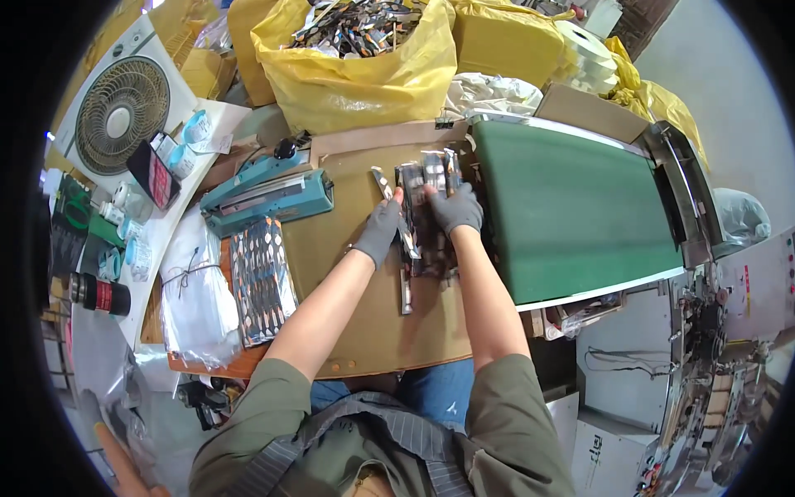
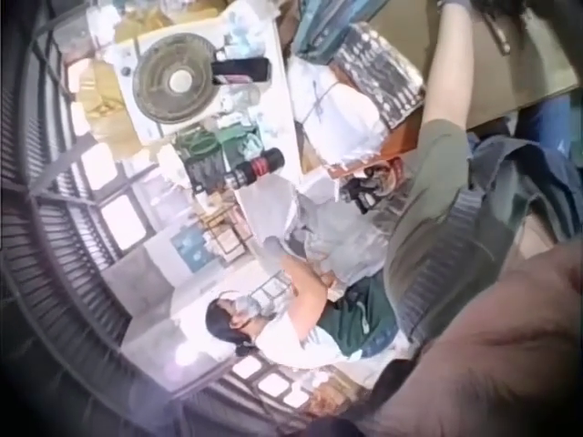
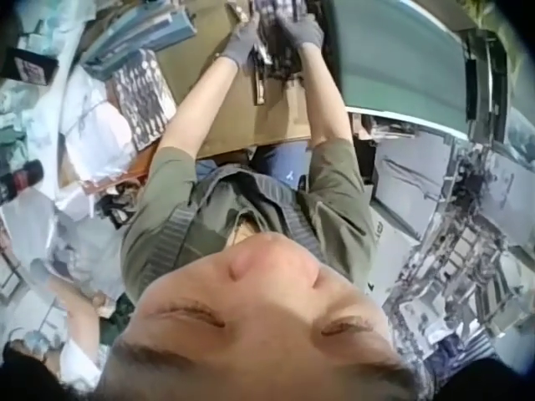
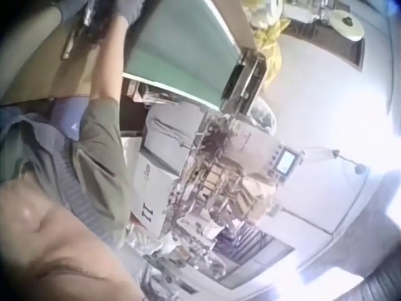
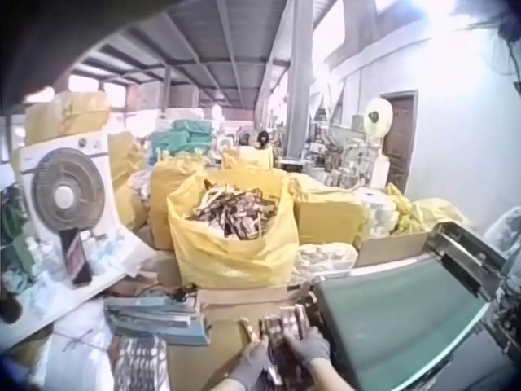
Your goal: Packing and heat-sealing bundles of small industrial components into plastic bags.
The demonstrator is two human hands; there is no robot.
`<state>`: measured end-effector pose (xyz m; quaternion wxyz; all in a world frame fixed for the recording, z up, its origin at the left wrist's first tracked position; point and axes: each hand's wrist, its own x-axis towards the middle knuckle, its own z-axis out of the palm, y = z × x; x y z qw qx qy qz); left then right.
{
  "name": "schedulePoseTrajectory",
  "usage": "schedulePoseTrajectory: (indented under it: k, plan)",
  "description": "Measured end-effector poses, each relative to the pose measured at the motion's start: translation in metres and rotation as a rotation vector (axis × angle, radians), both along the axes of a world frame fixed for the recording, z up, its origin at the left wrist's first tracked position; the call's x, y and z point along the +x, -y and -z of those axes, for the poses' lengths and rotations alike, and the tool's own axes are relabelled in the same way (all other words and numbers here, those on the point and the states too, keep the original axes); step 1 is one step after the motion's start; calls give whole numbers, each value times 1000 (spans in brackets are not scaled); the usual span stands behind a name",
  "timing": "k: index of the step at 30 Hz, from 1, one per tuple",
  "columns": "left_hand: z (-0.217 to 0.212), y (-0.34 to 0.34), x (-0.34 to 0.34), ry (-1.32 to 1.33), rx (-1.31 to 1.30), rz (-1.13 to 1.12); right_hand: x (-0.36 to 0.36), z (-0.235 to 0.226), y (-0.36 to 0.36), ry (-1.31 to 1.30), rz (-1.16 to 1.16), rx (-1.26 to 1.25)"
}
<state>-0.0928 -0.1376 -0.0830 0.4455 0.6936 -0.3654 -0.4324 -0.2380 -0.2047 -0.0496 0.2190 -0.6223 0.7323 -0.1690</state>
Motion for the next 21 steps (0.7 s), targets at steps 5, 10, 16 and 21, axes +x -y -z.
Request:
schedulePoseTrajectory:
  k: [5, 10, 16, 21]
  plan:
    - [5, -2, 17, 2, 27, -57, -12, 4, -1, 258, 146, 29]
    - [5, -16, 26, -632, 34, -40, 36, 10, -45, 351, -251, 161]
    - [-32, -73, 53, -507, -125, -16, 65, 17, -87, 1490, -331, 423]
    - [-110, -138, 77, -399, -691, 297, 61, -65, -138, 1389, -778, 147]
